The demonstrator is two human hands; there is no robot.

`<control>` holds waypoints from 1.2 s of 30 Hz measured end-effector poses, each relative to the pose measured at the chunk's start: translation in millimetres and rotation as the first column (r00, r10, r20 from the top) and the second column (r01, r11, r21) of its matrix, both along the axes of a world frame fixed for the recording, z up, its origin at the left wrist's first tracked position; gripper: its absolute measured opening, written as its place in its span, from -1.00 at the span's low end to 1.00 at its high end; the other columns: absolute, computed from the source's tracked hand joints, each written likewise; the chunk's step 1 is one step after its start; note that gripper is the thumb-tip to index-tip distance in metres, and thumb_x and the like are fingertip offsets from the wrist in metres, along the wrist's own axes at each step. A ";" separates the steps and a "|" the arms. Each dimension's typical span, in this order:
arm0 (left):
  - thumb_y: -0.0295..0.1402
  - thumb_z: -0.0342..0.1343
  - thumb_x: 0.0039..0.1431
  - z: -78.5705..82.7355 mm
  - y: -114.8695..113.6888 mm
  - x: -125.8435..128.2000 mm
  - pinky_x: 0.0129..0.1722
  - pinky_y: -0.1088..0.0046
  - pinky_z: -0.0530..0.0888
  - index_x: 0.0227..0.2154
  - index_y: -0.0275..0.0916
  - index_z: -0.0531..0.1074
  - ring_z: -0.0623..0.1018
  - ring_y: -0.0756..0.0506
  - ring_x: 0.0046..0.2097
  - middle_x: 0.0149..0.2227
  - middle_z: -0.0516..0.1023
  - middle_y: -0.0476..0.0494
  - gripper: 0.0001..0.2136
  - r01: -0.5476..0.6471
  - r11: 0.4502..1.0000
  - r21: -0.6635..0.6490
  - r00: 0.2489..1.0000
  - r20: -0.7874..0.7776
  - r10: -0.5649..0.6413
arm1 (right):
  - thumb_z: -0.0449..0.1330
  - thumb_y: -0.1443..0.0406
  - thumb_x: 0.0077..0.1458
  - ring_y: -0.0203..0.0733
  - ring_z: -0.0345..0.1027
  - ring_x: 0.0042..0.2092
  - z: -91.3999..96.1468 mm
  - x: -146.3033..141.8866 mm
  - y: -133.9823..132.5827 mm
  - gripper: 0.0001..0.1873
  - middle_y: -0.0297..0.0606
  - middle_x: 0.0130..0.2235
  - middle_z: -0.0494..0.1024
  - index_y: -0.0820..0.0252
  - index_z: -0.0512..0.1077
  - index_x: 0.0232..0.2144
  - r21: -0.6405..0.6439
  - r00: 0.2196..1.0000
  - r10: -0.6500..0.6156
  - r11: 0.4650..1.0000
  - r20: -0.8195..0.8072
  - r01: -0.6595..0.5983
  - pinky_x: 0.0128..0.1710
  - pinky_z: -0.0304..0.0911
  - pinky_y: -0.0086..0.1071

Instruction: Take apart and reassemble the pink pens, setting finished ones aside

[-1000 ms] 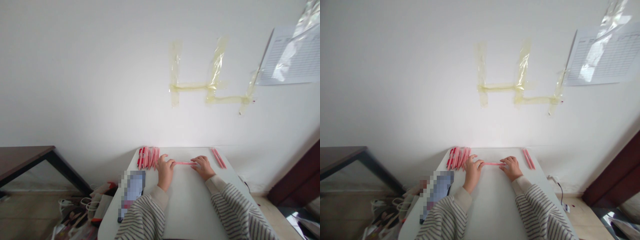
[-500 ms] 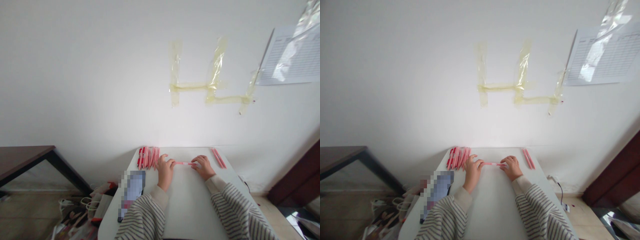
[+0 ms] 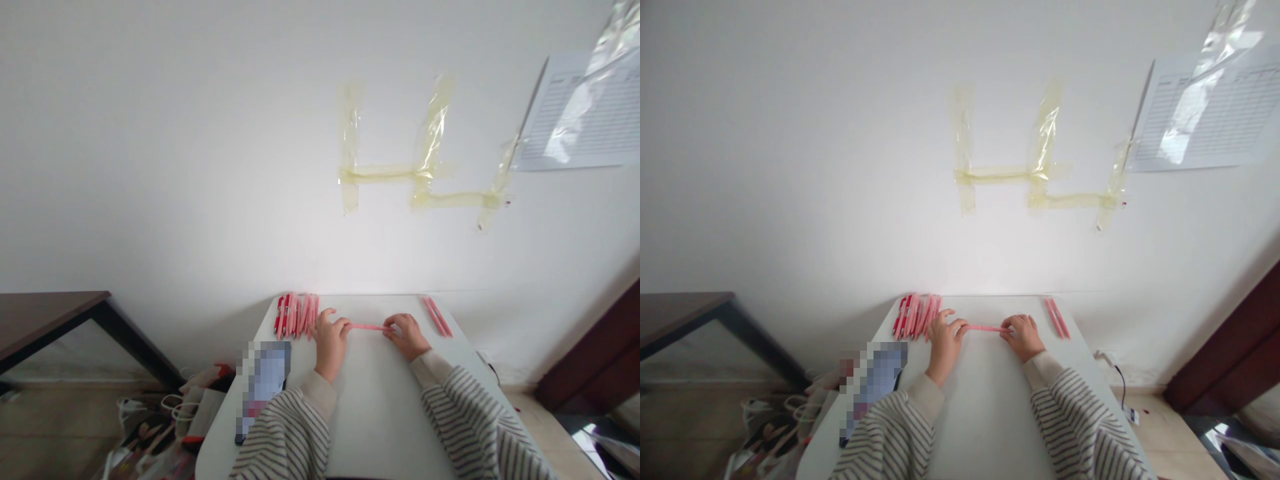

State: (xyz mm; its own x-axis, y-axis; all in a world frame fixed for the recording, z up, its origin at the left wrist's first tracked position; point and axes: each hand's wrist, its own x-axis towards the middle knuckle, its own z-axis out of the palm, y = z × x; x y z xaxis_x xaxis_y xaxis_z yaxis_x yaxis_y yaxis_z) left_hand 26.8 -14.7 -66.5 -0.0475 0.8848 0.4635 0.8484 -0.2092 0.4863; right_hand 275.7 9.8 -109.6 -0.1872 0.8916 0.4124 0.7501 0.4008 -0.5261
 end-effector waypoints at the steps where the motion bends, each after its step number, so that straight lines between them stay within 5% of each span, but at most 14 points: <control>1: -0.31 0.20 0.24 0.1 0.1 -0.1 0.24 -0.13 0.22 -0.29 -0.02 0.66 0.36 -0.27 0.20 0.09 0.41 -0.15 -0.88 0.001 1.000 0.001 1.000 -0.001 -0.001 | 0.20 0.13 0.16 0.02 0.42 -0.01 0.6 -0.5 -0.8 -0.75 -0.23 -0.16 0.64 0.01 0.54 -0.13 -0.012 1.000 -0.006 1.000 -0.002 0.006 0.22 0.13 0.13; 6: -0.29 0.21 0.23 0.1 0.5 -0.1 0.24 -0.11 0.23 -0.29 -0.03 0.66 0.36 -0.27 0.19 0.09 0.41 -0.16 -0.88 0.008 1.000 0.006 1.000 -0.001 -0.008 | 0.08 0.09 0.29 0.01 0.42 0.02 5.4 -2.1 -3.0 -0.66 -0.22 -0.15 0.64 -0.08 0.53 0.01 -0.056 0.999 0.001 0.998 0.046 0.001 0.29 -0.07 0.27; 11: -0.30 0.22 0.22 -0.7 0.6 0.0 0.21 -0.08 0.26 -0.29 -0.02 0.66 0.37 -0.26 0.17 0.08 0.41 -0.15 -0.89 0.005 1.000 0.013 1.000 0.000 -0.005 | 0.10 0.12 0.28 0.00 0.41 -0.02 8.7 -3.1 -2.6 -0.73 -0.21 -0.18 0.61 -0.06 0.59 -0.13 -0.035 0.997 0.021 0.999 0.068 -0.019 0.23 0.08 0.20; 15: -0.30 0.22 0.23 -2.9 1.5 -0.7 0.20 -0.06 0.26 -0.29 -0.01 0.66 0.37 -0.26 0.17 0.08 0.42 -0.15 -0.89 0.010 1.000 0.029 1.000 -0.003 -0.010 | 0.19 0.26 0.15 -0.08 0.43 -0.12 7.0 -3.1 -1.8 -0.79 -0.19 -0.20 0.57 0.07 0.56 -0.17 -0.010 0.993 0.117 0.993 -0.031 -0.117 0.03 0.33 -0.09; 19: -0.28 0.22 0.23 -5.0 2.6 -1.2 0.19 -0.03 0.26 -0.29 -0.02 0.66 0.37 -0.26 0.16 0.07 0.43 -0.15 -0.89 0.023 0.999 0.045 1.000 0.004 -0.023 | 0.17 0.28 0.15 -0.14 0.45 -0.18 2.1 -3.9 -0.5 -0.68 -0.18 -0.20 0.55 0.13 0.52 -0.04 -0.009 0.976 0.178 0.984 -0.130 -0.180 -0.10 0.40 -0.23; 22: -0.28 0.22 0.23 -5.8 2.8 -1.2 0.17 -0.01 0.26 -0.29 -0.03 0.65 0.38 -0.24 0.14 0.05 0.45 -0.15 -0.89 0.036 0.998 0.050 0.999 0.008 -0.036 | 0.11 0.22 0.25 -0.16 0.46 -0.22 -0.9 -4.7 1.4 -0.63 -0.17 -0.20 0.57 0.12 0.50 0.06 0.011 0.977 0.184 0.983 -0.105 -0.184 -0.14 0.40 -0.25; 30: -0.24 0.23 0.23 -5.4 2.0 -0.8 0.10 0.10 0.24 -0.27 -0.01 0.65 0.42 -0.21 0.05 -0.07 0.55 -0.12 -0.90 0.064 0.997 0.041 0.998 -0.005 -0.064 | 0.10 0.16 0.30 -0.08 0.49 -0.14 1.1 -5.2 1.2 -0.74 -0.22 -0.23 0.64 0.06 0.57 -0.16 0.010 0.993 0.112 0.994 0.043 -0.113 0.00 0.32 -0.12; 36: -0.26 0.20 0.25 -4.2 3.8 -1.2 0.05 0.17 0.25 -0.27 -0.07 0.65 0.47 -0.17 -0.07 -0.24 0.61 -0.10 -0.88 0.136 0.991 -0.011 0.990 0.027 -0.136 | 0.04 0.23 0.30 -0.10 0.48 -0.13 -1.1 -5.7 0.3 -0.62 -0.17 -0.18 0.60 0.08 0.51 0.07 -0.007 0.989 0.142 0.990 0.043 -0.141 -0.03 0.35 -0.16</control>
State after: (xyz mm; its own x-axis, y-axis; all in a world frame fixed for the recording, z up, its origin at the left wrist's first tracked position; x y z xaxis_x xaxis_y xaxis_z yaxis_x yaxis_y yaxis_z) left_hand 25.7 -11.0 -70.7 0.0617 0.8899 0.4520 0.7997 -0.3150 0.5111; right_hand 270.0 10.0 -110.7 -0.3292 0.8564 0.3977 0.7080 0.5025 -0.4962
